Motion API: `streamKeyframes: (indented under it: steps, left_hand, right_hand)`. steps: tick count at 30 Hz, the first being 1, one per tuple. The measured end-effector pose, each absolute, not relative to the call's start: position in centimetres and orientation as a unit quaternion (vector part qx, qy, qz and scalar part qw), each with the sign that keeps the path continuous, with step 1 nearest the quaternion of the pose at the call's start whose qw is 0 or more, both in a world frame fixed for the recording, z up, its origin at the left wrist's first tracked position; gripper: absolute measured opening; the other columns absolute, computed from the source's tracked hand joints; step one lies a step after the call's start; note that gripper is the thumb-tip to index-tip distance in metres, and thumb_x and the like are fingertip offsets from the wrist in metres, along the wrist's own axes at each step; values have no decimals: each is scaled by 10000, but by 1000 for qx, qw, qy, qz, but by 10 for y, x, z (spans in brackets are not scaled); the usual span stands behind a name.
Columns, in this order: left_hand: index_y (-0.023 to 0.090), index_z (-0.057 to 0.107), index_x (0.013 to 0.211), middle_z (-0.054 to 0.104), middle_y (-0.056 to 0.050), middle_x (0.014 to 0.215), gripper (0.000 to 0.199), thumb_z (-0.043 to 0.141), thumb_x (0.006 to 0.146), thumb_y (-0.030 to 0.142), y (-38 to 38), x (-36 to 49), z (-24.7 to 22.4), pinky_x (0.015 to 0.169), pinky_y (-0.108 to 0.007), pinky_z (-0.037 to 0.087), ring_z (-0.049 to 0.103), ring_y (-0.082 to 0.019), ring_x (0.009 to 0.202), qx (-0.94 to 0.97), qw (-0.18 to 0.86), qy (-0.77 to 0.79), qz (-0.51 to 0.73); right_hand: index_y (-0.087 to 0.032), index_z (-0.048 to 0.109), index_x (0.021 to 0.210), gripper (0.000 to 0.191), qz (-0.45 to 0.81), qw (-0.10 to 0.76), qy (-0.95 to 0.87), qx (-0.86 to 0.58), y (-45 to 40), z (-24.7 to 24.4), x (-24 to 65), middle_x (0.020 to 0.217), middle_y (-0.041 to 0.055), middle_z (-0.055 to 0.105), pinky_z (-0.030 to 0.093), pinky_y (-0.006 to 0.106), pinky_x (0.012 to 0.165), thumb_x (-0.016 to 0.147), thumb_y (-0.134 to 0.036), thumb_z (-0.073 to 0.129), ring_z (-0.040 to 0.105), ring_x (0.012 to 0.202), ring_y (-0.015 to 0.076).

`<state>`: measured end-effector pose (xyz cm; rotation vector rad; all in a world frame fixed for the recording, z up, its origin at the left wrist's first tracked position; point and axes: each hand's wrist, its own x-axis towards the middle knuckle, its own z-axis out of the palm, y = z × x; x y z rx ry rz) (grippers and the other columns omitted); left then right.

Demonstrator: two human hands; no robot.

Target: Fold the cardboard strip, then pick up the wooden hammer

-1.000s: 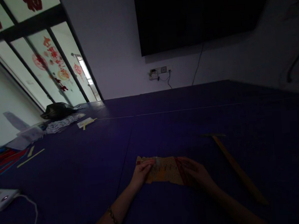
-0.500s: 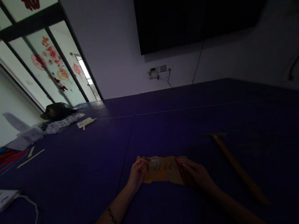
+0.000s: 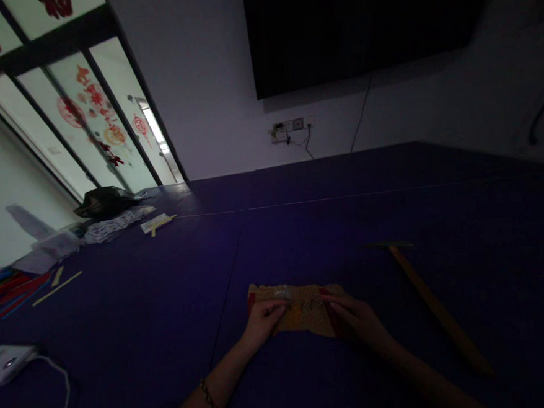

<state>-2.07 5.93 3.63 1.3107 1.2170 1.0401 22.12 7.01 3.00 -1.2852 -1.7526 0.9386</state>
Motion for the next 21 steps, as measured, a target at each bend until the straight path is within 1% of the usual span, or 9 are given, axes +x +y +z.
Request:
streamKeyframes:
  steps: [2, 6, 8, 10, 12, 13, 17, 19, 21]
  left_hand:
    - [172, 730, 760, 704, -60, 812, 296, 685, 623, 430, 60, -21, 36, 739, -294, 436, 596, -202, 786, 527, 524, 504, 440]
    - [162, 729, 731, 700, -60, 780, 355, 716, 569, 477, 61, -21, 32, 726, -295, 443, 592, -202, 768, 499, 532, 502, 464]
    - [147, 725, 749, 684, -56, 748, 386, 700, 587, 497, 60, -23, 31, 689, -279, 437, 581, -183, 726, 479, 535, 499, 484]
    - [130, 716, 783, 645, -41, 669, 417, 677, 619, 511, 60, -25, 32, 626, -253, 417, 549, -147, 640, 448, 539, 493, 515]
    - [125, 704, 802, 588, -13, 604, 414, 661, 646, 506, 61, -27, 36, 579, -228, 386, 501, -111, 573, 418, 542, 483, 546]
    - [128, 699, 790, 571, -5, 605, 393, 661, 653, 495, 62, -28, 39, 577, -219, 378, 487, -100, 570, 406, 543, 476, 560]
    - [127, 670, 687, 576, -24, 716, 299, 686, 653, 424, 67, -22, 54, 656, -216, 392, 503, -107, 678, 375, 562, 428, 601]
    - [120, 641, 667, 577, -34, 715, 304, 689, 649, 419, 69, -14, 58, 684, -237, 407, 515, -119, 692, 363, 580, 407, 605]
    - [125, 602, 685, 557, -24, 672, 337, 679, 648, 450, 70, -5, 56, 664, -258, 421, 516, -120, 653, 352, 598, 395, 602]
  right_hand:
    - [-242, 705, 938, 326, 356, 373, -694, -503, 71, 29, 221, 1049, 45, 683, 458, 414, 910, 775, -393, 466, 602, 1032, 255]
    - [-247, 712, 906, 306, 335, 379, -698, -507, 71, 30, 219, 1041, 40, 687, 457, 400, 912, 765, -382, 476, 609, 1019, 243]
    - [-257, 713, 896, 297, 332, 379, -698, -509, 70, 32, 218, 1027, 30, 693, 467, 397, 897, 766, -380, 476, 620, 998, 239]
    - [-261, 717, 878, 293, 330, 383, -697, -509, 70, 33, 218, 1009, 28, 700, 477, 404, 880, 762, -383, 477, 633, 967, 245]
    - [-259, 723, 857, 295, 330, 388, -691, -513, 69, 34, 217, 986, 33, 707, 485, 417, 864, 755, -392, 480, 642, 941, 257]
    - [-260, 725, 849, 294, 330, 389, -687, -517, 69, 35, 216, 975, 34, 710, 486, 423, 859, 751, -396, 483, 643, 934, 262]
    - [-275, 727, 828, 283, 338, 387, -679, -525, 70, 35, 215, 957, 25, 715, 482, 426, 848, 750, -406, 488, 642, 936, 267]
    - [-269, 728, 828, 288, 344, 389, -675, -524, 70, 34, 215, 954, 26, 715, 485, 424, 839, 749, -409, 489, 641, 937, 273]
    - [-258, 729, 840, 297, 352, 384, -673, -525, 70, 33, 216, 955, 32, 715, 489, 428, 831, 750, -410, 491, 640, 936, 281]
